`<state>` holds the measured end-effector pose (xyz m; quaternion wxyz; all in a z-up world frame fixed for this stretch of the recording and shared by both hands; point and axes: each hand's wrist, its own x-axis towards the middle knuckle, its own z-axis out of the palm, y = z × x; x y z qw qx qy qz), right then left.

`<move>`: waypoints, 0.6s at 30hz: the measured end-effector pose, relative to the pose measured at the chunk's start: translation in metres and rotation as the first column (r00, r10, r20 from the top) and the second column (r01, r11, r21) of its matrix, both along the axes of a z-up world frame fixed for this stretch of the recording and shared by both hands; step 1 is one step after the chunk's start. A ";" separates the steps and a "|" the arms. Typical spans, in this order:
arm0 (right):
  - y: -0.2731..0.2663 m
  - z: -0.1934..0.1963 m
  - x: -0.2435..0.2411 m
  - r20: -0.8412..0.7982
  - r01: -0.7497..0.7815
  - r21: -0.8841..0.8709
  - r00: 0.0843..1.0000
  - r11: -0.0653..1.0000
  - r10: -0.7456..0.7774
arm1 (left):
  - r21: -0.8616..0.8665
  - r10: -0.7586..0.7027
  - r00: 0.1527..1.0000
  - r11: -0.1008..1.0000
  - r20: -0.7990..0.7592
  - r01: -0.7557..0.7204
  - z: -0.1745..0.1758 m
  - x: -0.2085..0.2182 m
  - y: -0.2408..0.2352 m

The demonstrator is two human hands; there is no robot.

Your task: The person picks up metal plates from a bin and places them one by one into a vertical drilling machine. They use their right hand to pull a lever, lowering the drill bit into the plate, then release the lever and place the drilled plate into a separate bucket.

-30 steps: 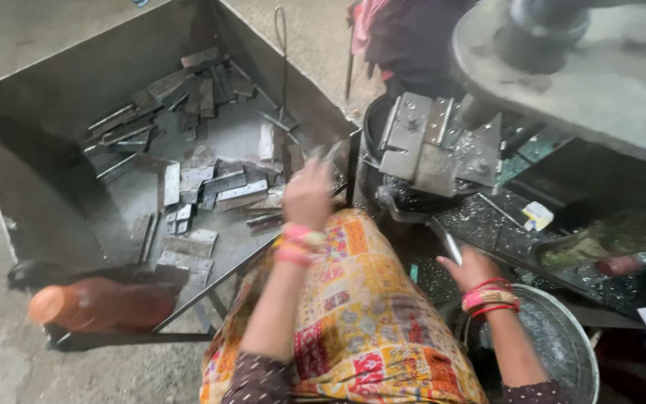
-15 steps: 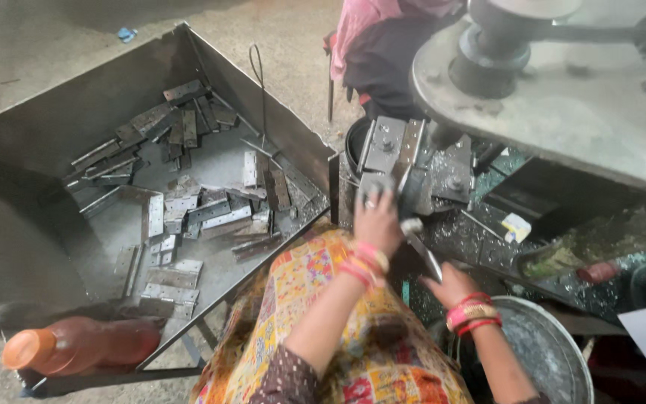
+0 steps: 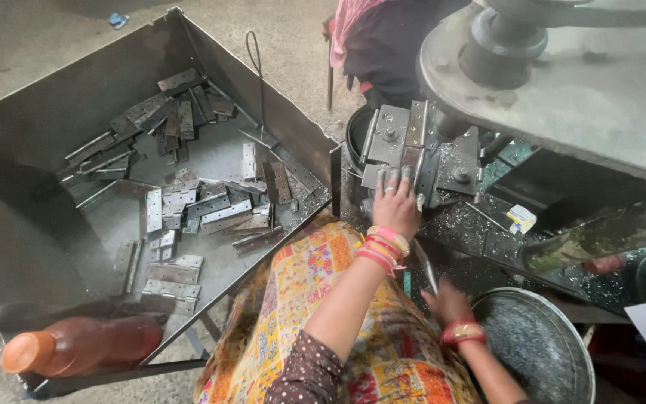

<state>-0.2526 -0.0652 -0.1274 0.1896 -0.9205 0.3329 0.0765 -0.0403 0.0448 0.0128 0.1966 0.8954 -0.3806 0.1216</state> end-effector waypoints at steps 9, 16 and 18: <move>-0.022 0.029 0.023 -0.099 -0.078 0.019 0.992 0.997 0.079 | 0.022 0.012 0.986 1.000 0.164 -0.016 -0.020 0.001 -0.005; -0.002 0.000 -0.009 0.096 0.033 0.087 0.994 0.996 -0.041 | 0.024 0.102 0.968 0.994 0.231 -0.111 -0.029 0.027 -0.042; -0.005 -0.021 -0.009 0.157 0.029 0.073 0.987 0.997 -0.040 | 0.010 0.089 0.974 0.996 0.208 -0.093 -0.029 0.030 -0.043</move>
